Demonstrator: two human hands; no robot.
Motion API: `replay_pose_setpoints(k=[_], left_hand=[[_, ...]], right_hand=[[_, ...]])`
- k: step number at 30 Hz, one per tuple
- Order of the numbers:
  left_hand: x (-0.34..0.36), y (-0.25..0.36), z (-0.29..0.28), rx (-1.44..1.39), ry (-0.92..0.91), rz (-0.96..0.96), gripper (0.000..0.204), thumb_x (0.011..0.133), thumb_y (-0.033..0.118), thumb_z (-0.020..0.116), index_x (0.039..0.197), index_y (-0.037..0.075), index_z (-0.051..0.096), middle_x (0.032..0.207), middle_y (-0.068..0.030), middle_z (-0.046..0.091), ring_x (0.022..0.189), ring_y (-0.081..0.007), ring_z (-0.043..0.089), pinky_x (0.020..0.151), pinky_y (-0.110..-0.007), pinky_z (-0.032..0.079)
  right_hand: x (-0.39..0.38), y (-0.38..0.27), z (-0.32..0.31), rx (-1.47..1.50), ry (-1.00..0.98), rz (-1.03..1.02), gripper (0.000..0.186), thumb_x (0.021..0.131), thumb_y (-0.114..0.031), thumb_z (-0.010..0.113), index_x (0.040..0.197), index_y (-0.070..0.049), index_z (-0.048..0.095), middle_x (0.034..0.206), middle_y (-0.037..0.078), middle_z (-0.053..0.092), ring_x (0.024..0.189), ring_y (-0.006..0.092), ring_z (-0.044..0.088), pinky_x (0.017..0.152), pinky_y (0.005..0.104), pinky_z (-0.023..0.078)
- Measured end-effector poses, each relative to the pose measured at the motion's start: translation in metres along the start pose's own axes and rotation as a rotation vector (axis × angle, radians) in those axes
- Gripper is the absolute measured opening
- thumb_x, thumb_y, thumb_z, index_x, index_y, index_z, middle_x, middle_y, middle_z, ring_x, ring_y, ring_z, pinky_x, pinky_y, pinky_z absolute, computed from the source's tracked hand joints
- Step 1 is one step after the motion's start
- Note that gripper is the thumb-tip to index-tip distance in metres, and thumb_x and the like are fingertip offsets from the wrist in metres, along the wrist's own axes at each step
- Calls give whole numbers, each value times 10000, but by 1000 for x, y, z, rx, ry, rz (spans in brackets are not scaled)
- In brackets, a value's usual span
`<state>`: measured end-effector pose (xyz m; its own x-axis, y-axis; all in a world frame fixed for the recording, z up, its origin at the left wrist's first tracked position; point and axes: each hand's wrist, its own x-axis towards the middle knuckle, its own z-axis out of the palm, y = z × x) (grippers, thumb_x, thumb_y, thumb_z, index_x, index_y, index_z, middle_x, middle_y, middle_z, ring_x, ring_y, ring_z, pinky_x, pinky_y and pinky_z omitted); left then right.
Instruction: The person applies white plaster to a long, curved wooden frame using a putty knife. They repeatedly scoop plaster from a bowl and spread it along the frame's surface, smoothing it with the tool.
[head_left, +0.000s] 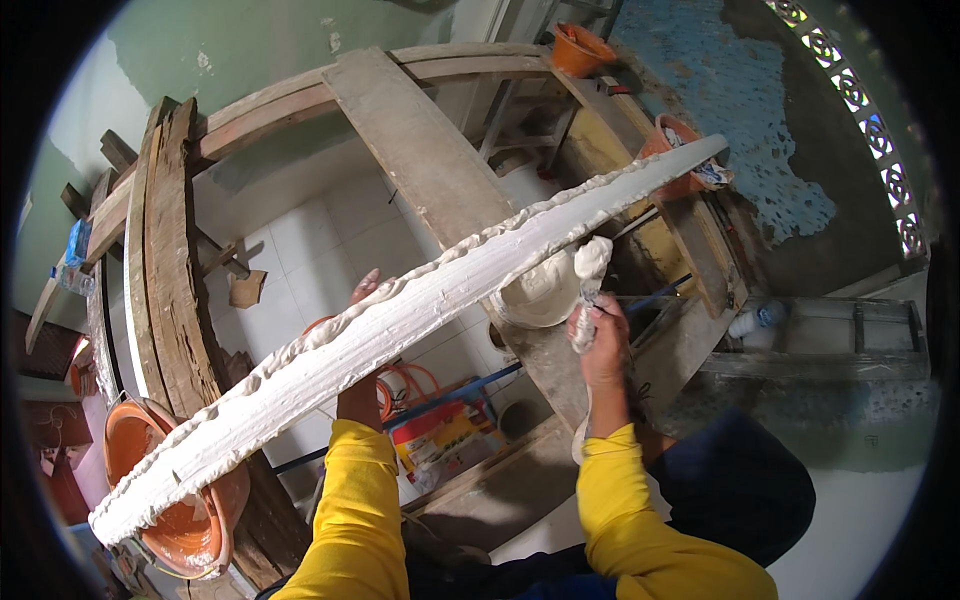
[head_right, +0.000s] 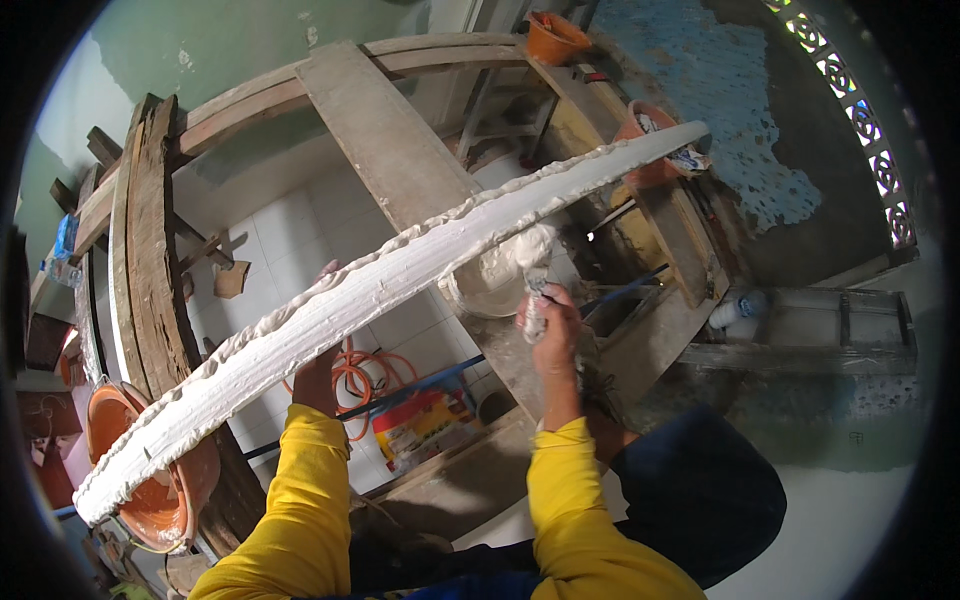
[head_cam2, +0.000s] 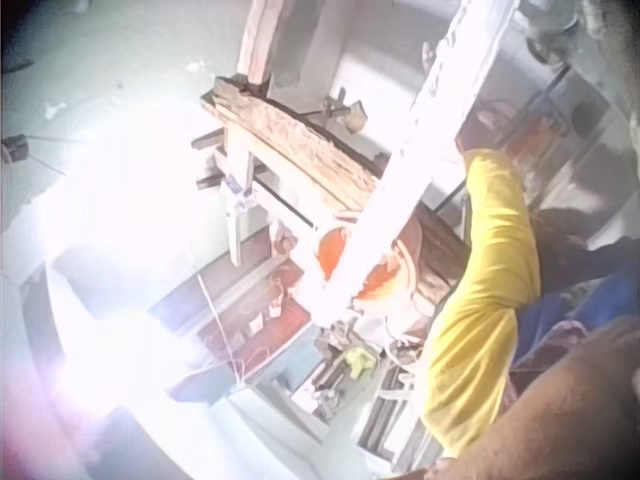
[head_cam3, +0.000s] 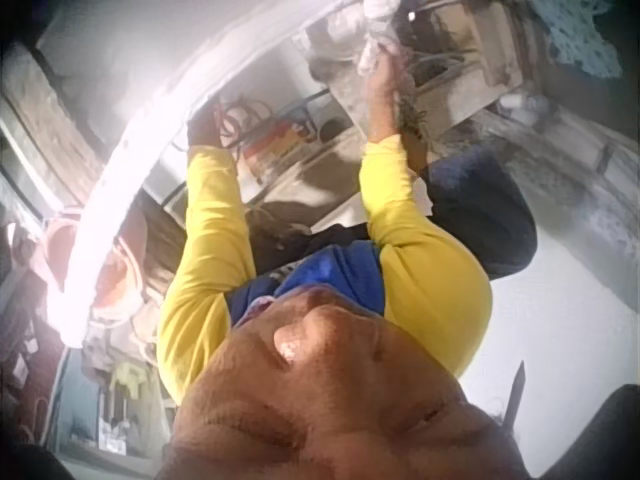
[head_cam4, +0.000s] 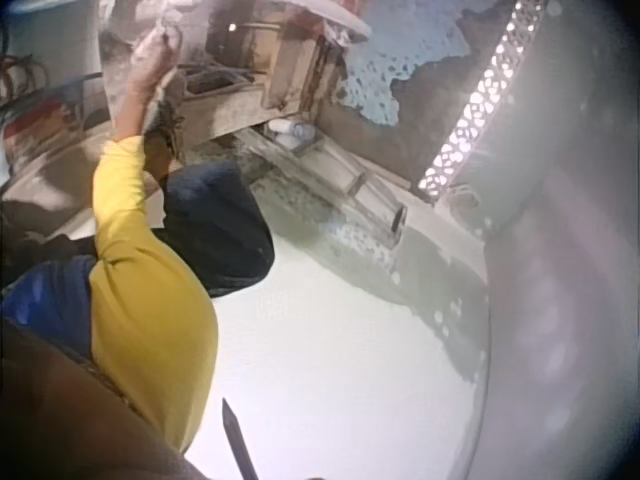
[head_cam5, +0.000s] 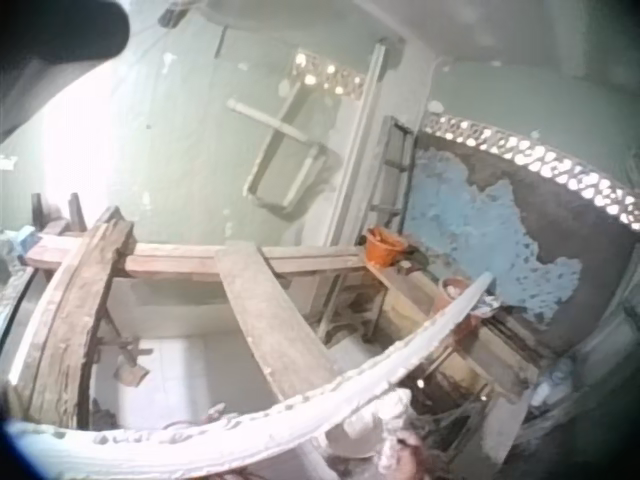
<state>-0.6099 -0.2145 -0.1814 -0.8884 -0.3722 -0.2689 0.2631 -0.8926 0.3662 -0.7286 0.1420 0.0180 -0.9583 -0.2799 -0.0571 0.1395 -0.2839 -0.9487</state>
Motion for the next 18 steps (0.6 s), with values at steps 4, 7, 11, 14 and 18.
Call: replay_pose_setpoints(k=[4,7,11,14,18], left_hand=[[-20,9,41,23,37,34,579,1022,320,592,1492,53,385,1319,-186,616,1127,-276,661,941,-439,585],[-45,24,83,39,33,64,544,1023,317,593,1468,53,426,1210,-181,676,1057,-281,692,924,-428,593],[-64,48,86,-26,28,100,448,1032,271,584,1414,58,487,1118,-179,710,1030,-273,702,890,-409,608],[-74,52,93,-55,1,125,426,1037,262,581,1401,60,489,1107,-183,709,1020,-271,704,872,-405,618],[-79,54,94,-25,-4,194,428,1040,265,578,1402,61,473,1107,-179,705,1008,-276,705,869,-416,624]], right_hand=[[-17,39,53,-97,176,-248,270,928,-129,495,1159,-5,561,930,95,620,770,170,574,744,314,501],[-27,79,76,-271,301,-356,244,987,-150,480,1185,-12,516,1047,105,581,921,189,535,859,330,455],[-35,106,112,-538,256,-397,254,1030,-118,523,1237,-2,432,1137,164,533,995,262,526,912,390,451],[-40,118,127,-644,197,-504,301,1008,-81,583,1225,5,393,1134,206,530,997,332,547,916,430,463],[-53,127,143,-736,141,-640,327,974,-36,640,1192,2,399,1115,210,527,982,344,543,912,438,461]])
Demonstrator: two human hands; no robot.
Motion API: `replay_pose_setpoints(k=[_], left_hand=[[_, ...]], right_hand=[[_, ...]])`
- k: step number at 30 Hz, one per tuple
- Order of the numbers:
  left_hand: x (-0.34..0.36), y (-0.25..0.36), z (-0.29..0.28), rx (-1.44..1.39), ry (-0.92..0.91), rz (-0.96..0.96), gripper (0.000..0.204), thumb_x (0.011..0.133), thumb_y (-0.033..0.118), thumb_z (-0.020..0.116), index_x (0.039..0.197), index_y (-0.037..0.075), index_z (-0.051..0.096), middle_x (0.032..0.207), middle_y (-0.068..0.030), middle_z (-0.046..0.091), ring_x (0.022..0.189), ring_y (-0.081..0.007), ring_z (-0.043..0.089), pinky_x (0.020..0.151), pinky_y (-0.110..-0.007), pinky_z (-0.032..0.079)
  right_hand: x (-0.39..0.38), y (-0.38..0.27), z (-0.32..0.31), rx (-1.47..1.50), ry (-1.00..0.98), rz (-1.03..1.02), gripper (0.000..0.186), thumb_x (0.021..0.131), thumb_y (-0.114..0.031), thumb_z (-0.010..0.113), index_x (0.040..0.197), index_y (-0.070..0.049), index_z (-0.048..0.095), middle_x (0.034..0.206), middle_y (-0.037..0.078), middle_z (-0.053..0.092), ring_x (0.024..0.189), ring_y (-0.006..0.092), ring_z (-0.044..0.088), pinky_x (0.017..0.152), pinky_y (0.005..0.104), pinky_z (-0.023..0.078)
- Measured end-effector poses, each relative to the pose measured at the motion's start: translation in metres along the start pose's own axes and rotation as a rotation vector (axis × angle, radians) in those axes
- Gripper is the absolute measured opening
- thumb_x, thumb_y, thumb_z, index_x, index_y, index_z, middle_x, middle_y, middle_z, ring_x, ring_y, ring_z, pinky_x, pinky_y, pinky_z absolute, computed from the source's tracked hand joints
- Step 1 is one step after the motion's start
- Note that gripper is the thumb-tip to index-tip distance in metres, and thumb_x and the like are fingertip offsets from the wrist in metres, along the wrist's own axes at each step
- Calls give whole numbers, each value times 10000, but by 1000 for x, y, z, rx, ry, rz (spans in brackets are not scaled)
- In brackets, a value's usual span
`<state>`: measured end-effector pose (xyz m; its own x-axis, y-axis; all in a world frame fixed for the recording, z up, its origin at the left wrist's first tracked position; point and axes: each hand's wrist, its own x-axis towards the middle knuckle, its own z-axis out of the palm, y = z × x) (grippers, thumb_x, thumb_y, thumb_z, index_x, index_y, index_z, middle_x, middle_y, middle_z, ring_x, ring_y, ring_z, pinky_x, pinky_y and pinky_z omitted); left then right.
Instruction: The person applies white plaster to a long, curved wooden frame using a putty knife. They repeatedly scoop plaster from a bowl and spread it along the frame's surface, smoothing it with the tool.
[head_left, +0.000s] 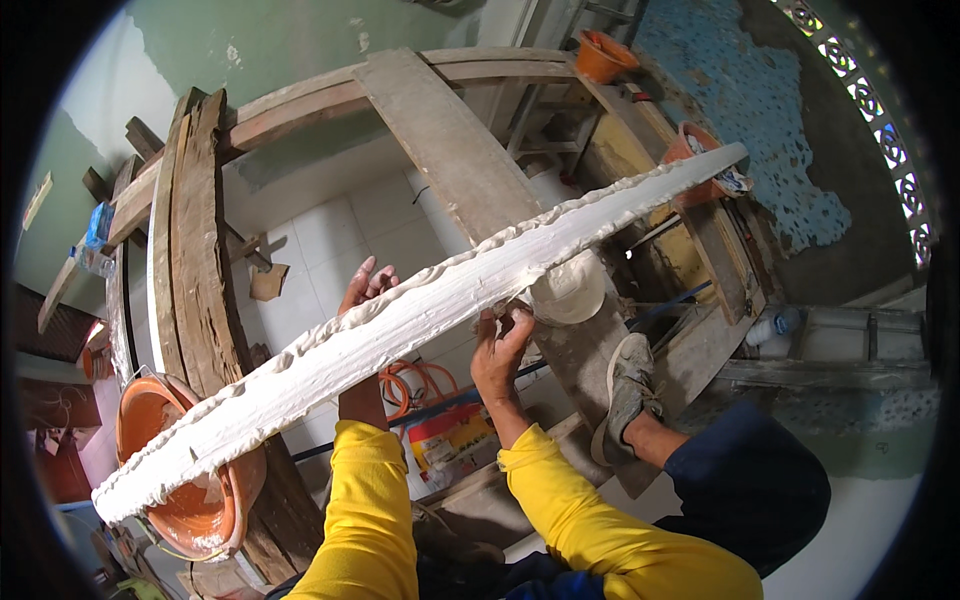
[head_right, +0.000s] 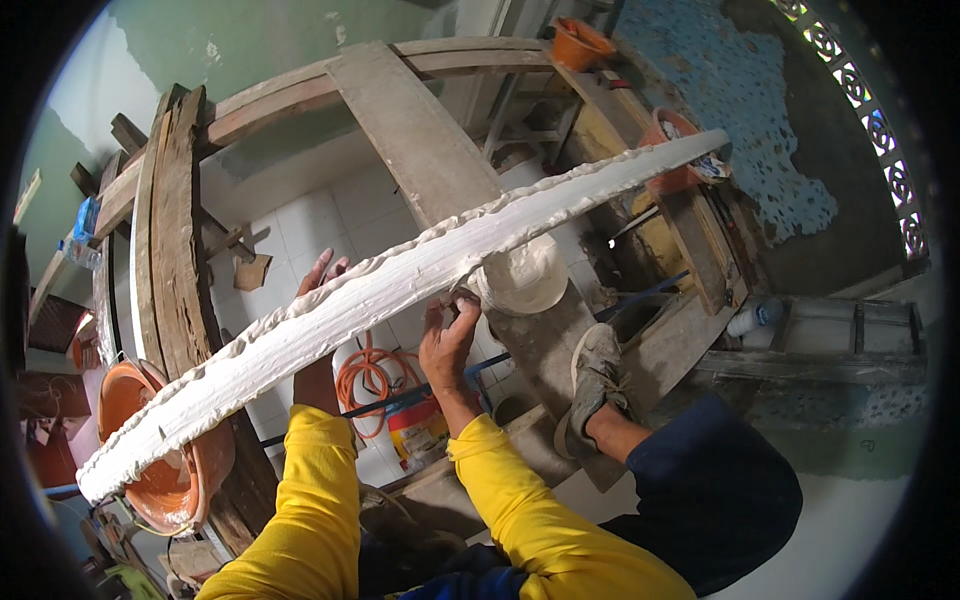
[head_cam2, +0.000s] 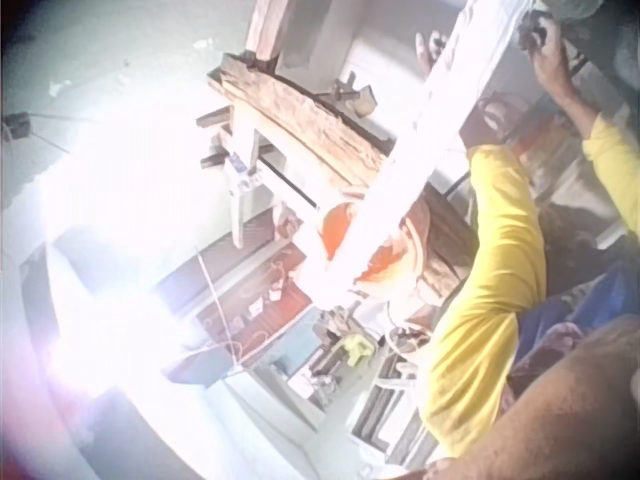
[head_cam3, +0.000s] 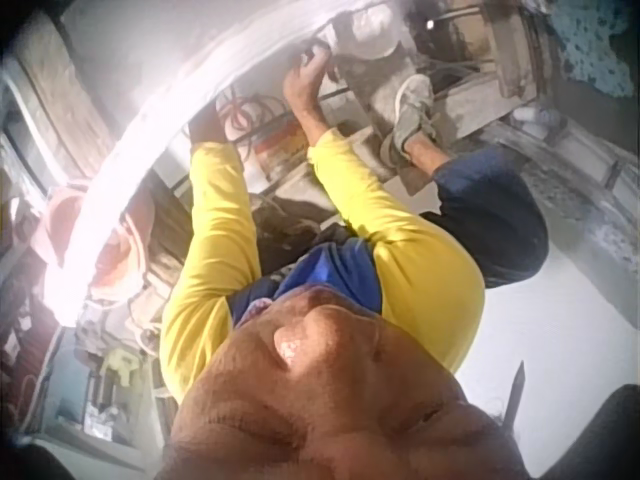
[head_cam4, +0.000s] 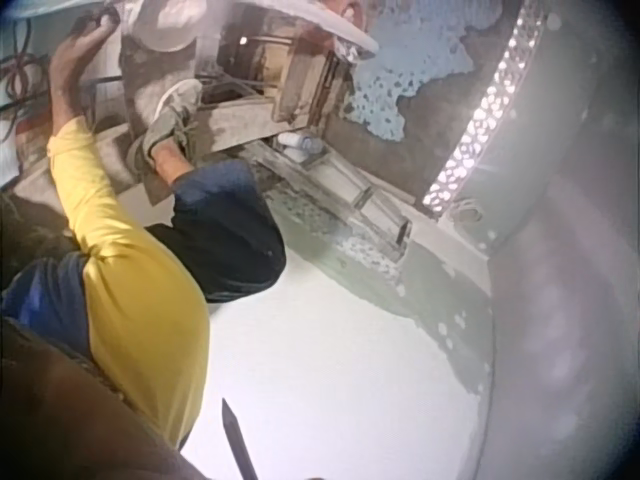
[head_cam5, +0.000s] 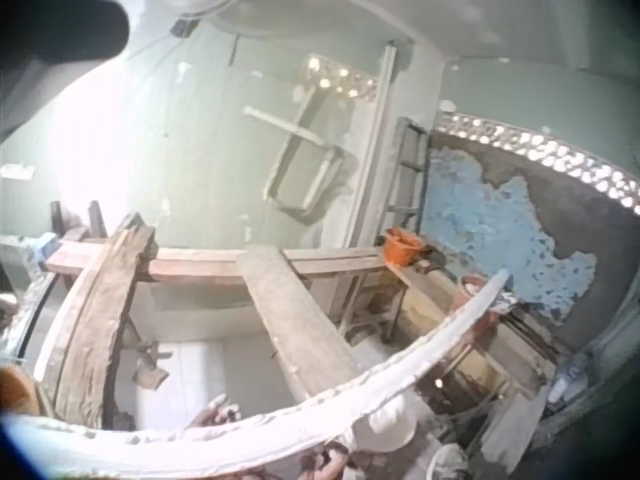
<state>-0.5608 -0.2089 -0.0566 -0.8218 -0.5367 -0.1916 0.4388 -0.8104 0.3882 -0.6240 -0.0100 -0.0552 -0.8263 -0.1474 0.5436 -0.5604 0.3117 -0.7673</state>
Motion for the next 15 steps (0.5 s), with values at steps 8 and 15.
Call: replay_pose_setpoints(k=[8,15], left_hand=[[1,12,-15,-67,6,-41,424,1047,260,556,1404,51,463,1142,-184,689,1031,-282,686,877,-433,620],[-2,8,-18,-37,-15,-13,414,1055,246,527,1414,52,456,1160,-188,682,1040,-292,673,883,-452,614]], right_hand=[[-27,-24,6,33,-87,-59,358,918,29,688,1138,2,407,1054,196,530,948,339,554,875,429,470],[-49,-36,7,40,-143,-88,389,876,62,705,1125,0,413,1058,210,534,945,375,562,842,453,474]])
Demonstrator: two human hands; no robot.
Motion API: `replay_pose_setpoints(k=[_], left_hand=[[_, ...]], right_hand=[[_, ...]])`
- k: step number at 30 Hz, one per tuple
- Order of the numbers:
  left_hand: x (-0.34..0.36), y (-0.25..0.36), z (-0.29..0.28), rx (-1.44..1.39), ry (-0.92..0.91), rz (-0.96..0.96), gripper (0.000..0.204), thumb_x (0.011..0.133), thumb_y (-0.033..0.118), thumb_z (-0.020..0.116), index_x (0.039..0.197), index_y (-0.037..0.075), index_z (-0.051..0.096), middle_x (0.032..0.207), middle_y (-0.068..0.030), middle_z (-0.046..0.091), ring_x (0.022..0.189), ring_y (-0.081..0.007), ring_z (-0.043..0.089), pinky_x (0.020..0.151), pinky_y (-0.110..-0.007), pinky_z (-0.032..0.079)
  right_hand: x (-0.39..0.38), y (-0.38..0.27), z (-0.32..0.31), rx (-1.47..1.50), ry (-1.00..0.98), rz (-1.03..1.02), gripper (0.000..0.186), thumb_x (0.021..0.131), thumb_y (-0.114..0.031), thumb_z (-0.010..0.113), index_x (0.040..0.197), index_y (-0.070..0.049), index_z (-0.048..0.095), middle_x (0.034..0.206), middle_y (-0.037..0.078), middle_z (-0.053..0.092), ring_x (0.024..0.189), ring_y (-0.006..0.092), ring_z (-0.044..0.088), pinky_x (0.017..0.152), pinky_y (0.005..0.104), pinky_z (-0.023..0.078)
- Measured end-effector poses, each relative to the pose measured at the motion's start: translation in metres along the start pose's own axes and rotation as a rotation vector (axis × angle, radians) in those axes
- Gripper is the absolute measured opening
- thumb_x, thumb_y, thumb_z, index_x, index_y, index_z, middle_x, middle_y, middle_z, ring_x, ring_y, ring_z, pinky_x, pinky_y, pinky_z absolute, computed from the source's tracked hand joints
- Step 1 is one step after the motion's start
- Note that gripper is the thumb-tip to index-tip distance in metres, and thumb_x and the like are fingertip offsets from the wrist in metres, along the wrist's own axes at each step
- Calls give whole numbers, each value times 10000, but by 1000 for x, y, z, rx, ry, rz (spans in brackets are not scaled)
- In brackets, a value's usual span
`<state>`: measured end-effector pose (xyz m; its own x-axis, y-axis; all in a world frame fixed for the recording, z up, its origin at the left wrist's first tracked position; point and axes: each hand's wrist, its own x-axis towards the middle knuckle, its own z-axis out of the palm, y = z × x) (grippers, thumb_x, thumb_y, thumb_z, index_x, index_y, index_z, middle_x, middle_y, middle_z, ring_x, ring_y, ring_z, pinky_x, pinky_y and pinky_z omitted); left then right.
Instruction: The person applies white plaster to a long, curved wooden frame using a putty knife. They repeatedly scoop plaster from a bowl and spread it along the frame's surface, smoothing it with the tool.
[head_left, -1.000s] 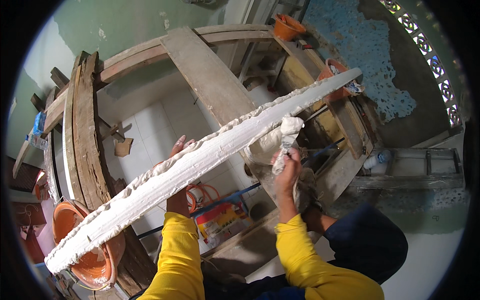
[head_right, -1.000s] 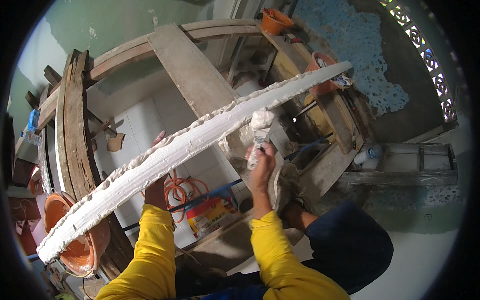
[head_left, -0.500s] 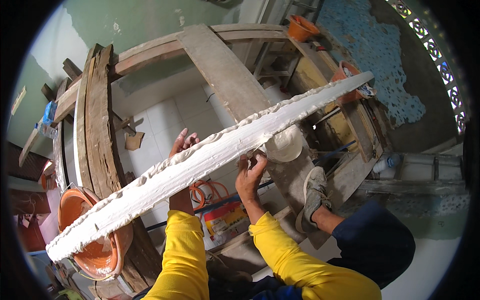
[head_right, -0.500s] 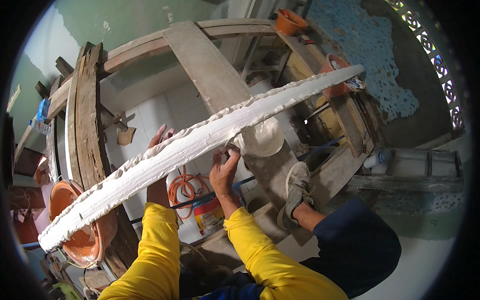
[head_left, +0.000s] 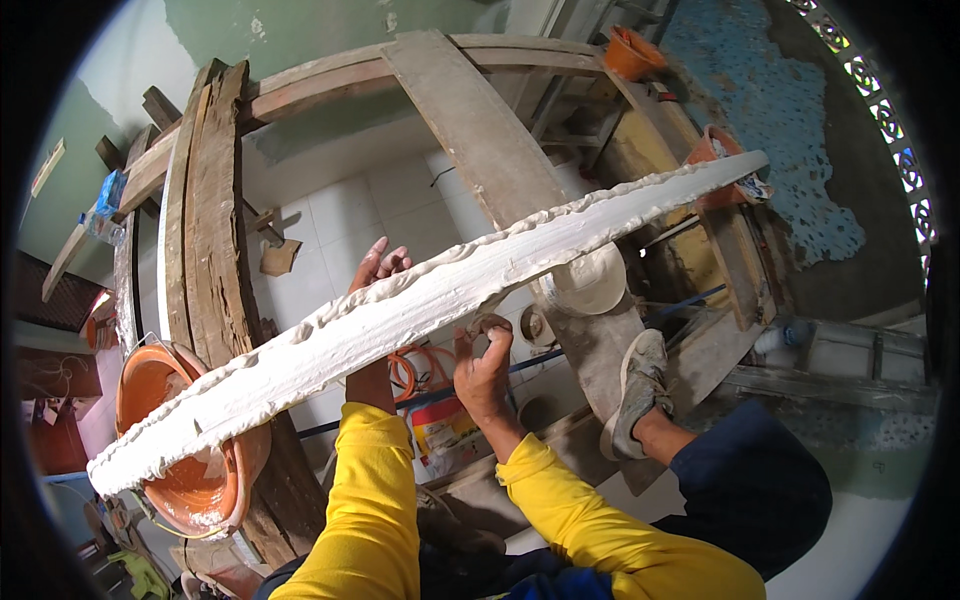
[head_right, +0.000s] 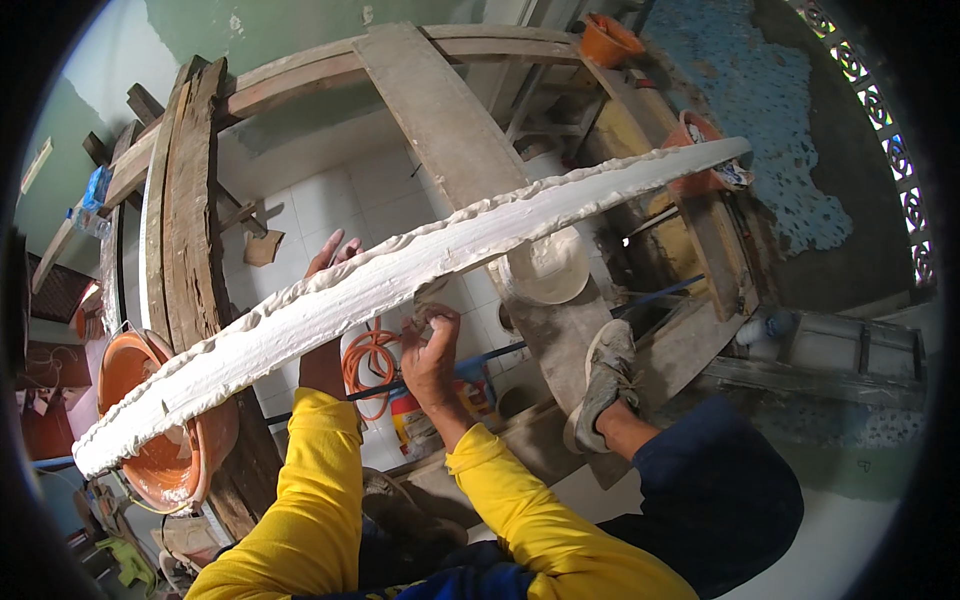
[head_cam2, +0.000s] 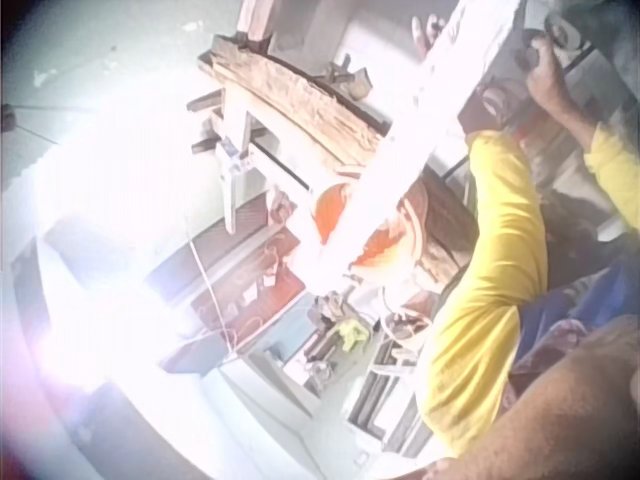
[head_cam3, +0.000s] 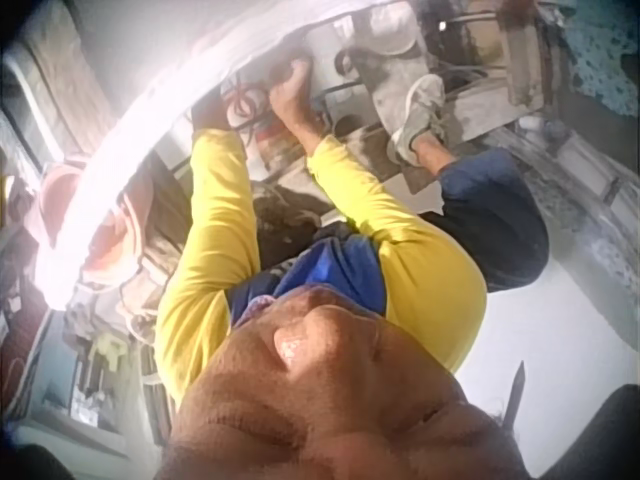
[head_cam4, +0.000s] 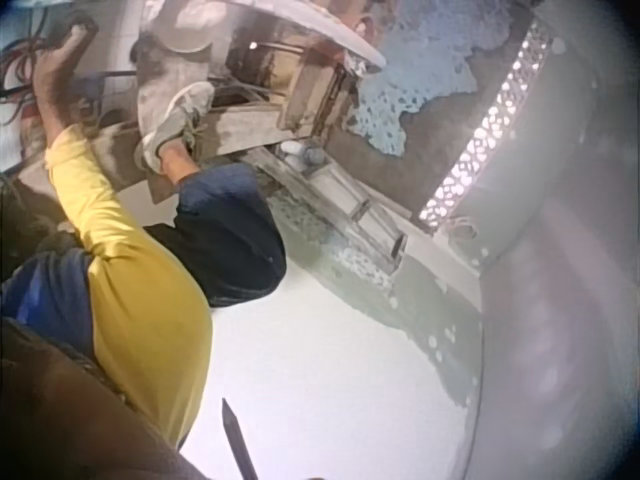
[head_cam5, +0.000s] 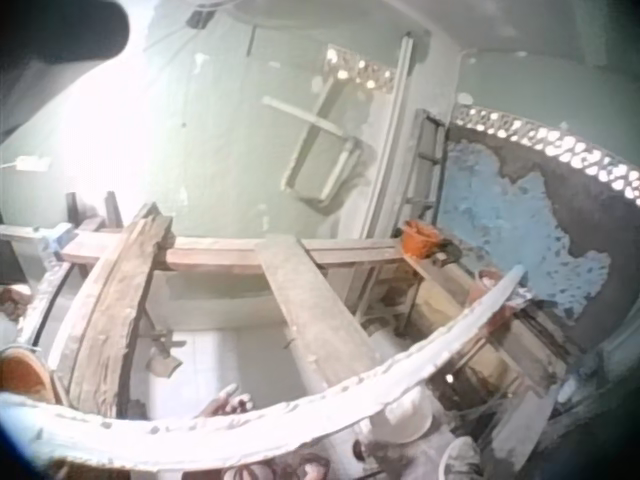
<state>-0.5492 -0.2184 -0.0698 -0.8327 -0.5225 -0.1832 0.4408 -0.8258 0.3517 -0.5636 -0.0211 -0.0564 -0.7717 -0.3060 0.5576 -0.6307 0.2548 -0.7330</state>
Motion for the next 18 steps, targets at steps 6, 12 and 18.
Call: replay_pose_setpoints(k=[6,12,18], left_hand=[[10,11,-21,-55,24,-71,423,1039,258,567,1405,72,464,1131,-178,685,1030,-284,677,872,-438,617],[-6,-6,4,-34,0,24,490,1049,252,533,1465,71,347,1187,-219,639,1029,-315,673,885,-443,609],[5,-6,-25,91,-152,23,651,984,368,639,1481,0,435,1412,-225,541,1291,-325,560,1088,-489,499]], right_hand=[[-19,-2,-7,-9,-82,-146,429,795,127,661,1139,-5,441,1099,223,529,985,402,559,848,508,471],[29,40,-43,-314,113,-71,392,889,22,686,1185,4,430,1108,218,524,989,374,552,884,470,458],[51,70,-55,-79,257,498,327,993,-137,662,1195,8,450,1060,172,555,942,291,579,851,413,490]])
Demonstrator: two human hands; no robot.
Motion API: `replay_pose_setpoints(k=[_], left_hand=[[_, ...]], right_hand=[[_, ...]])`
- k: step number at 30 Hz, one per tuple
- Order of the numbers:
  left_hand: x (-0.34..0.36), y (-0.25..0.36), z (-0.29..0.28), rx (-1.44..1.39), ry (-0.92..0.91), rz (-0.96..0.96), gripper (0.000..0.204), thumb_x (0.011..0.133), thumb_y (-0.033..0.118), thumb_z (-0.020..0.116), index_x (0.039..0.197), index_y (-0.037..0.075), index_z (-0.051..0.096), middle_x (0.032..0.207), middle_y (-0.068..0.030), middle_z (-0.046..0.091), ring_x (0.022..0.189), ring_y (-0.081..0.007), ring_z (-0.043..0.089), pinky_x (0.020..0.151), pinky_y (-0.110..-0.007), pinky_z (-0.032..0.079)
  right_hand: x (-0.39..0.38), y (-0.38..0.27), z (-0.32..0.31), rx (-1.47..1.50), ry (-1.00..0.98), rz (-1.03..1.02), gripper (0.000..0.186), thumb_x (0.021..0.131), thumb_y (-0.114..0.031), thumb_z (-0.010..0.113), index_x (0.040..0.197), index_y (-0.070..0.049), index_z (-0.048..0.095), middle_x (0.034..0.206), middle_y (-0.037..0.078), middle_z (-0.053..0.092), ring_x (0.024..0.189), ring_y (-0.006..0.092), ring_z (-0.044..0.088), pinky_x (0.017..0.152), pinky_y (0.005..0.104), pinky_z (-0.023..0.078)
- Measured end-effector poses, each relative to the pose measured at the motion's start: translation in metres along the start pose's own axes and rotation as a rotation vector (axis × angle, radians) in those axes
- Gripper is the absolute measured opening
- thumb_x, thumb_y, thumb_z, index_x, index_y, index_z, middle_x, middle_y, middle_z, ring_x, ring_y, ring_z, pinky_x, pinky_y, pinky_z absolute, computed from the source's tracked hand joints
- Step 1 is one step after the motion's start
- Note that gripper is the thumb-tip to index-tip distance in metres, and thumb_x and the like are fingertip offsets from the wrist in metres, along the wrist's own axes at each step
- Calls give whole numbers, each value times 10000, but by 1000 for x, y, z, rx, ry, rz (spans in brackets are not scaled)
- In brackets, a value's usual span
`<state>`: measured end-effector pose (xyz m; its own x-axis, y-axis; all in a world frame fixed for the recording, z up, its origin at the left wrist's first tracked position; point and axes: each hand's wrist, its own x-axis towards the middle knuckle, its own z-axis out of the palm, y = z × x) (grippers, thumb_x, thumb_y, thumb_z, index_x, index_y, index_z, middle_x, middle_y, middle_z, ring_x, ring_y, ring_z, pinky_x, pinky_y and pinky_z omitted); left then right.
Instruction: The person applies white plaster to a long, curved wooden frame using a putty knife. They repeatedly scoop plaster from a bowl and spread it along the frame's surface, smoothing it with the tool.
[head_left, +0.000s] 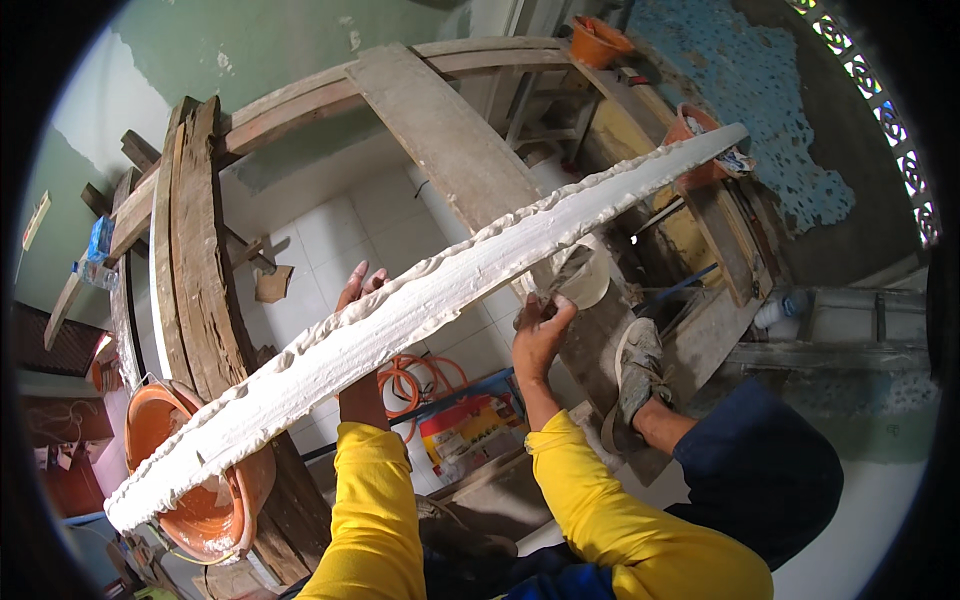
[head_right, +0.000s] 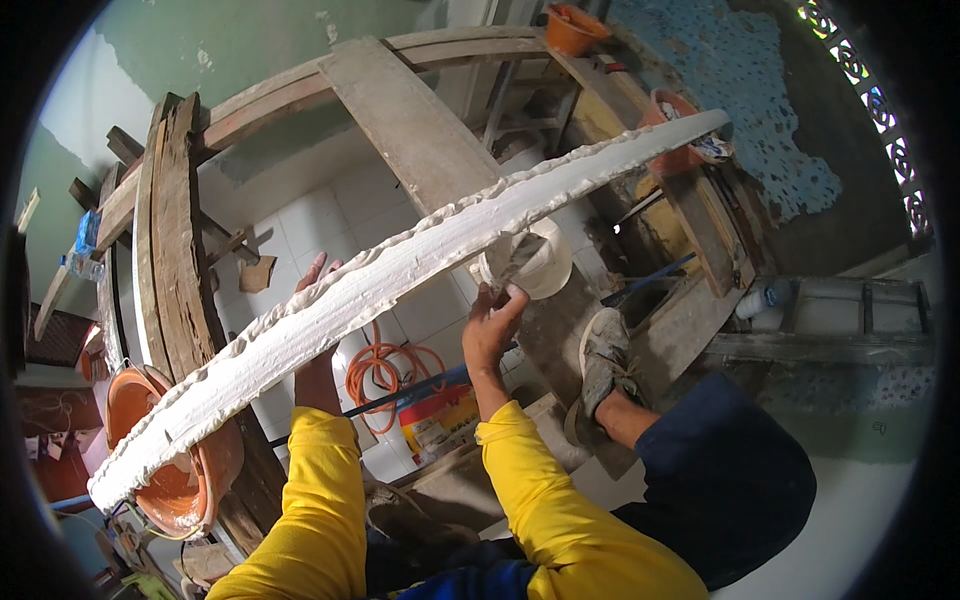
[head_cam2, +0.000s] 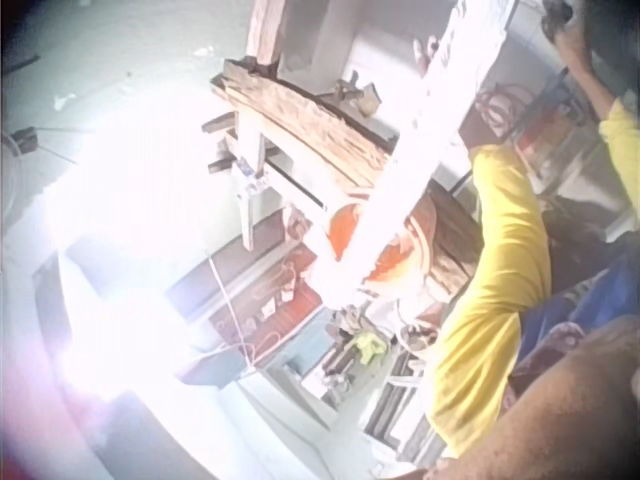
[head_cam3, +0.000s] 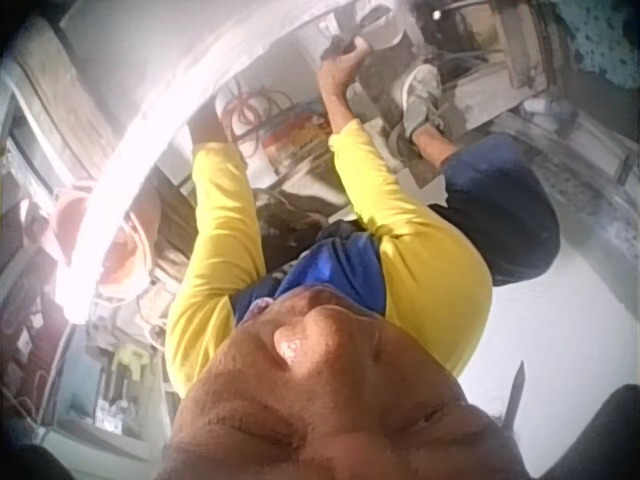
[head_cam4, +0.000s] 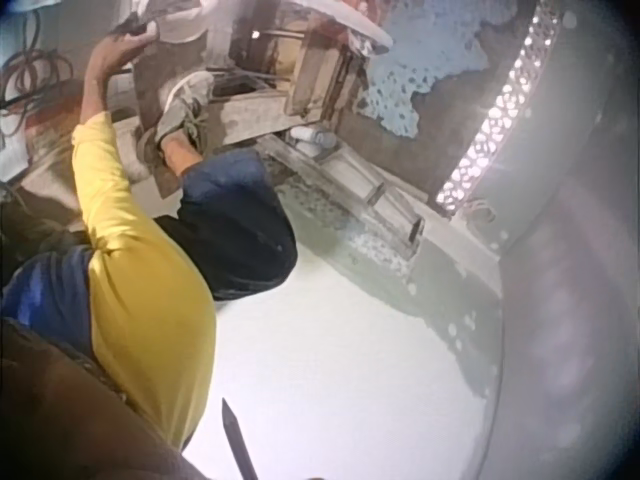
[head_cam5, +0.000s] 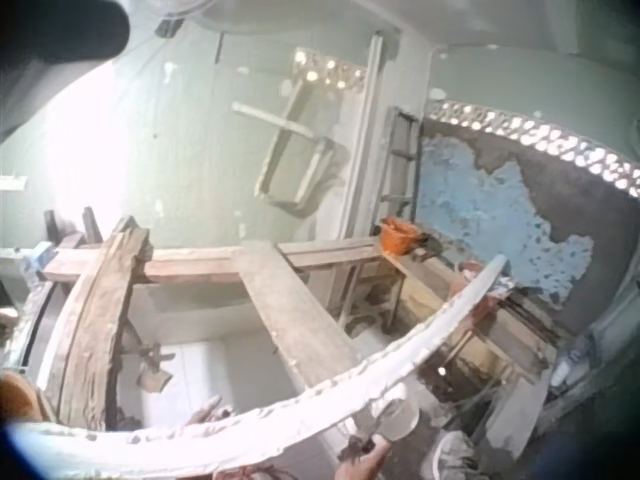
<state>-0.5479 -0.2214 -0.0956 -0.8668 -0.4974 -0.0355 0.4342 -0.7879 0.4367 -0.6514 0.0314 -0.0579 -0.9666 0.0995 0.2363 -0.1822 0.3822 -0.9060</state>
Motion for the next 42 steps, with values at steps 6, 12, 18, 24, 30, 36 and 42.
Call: replay_pose_setpoints(k=[6,12,18,24,30,36,42], left_hand=[[-7,-2,-6,95,-265,163,583,988,377,639,1448,50,494,1491,-217,468,1360,-328,497,1145,-503,442],[7,9,-10,-167,131,-105,463,1039,263,564,1440,69,436,1144,-192,682,996,-295,699,854,-438,631],[13,-2,-1,-49,294,-147,463,1031,281,582,1425,77,449,1135,-167,685,980,-282,699,845,-428,626],[-5,-74,-12,247,122,-157,501,1034,379,556,1443,98,488,1342,-123,597,1217,-230,581,967,-423,534],[-5,-148,71,581,51,-367,553,1033,455,528,1462,106,520,1514,-75,507,1400,-199,451,1094,-449,422],[0,-166,117,715,28,-484,602,1063,477,445,1539,110,403,1584,-42,420,1457,-179,380,1099,-425,399],[4,-174,109,683,49,-497,642,1061,508,432,1550,97,373,1581,-42,426,1458,-184,387,1095,-425,404]], right_hand=[[-53,-29,10,55,-124,-261,365,940,-70,680,1218,8,456,1103,184,561,983,326,584,884,427,487],[-110,-29,27,34,-430,-505,394,892,-19,703,1200,2,459,1104,215,560,1022,405,566,910,480,461],[-104,30,-25,-174,-387,-214,293,1013,-112,561,1250,26,459,1192,241,551,1081,387,562,971,453,450],[63,31,-81,-587,-214,-138,303,1015,-208,536,1244,-19,595,1186,274,637,1071,433,620,918,493,488],[206,-12,-89,-1074,-716,-92,290,888,-299,683,1015,-49,759,1135,252,696,1049,426,674,906,497,533],[242,-3,-52,-1149,-748,-302,389,852,-362,704,1091,-58,743,1122,253,702,1092,416,666,968,469,519],[231,1,-37,-1083,-942,-280,440,890,-424,644,1104,-52,741,1174,212,707,1101,391,677,954,472,530]])
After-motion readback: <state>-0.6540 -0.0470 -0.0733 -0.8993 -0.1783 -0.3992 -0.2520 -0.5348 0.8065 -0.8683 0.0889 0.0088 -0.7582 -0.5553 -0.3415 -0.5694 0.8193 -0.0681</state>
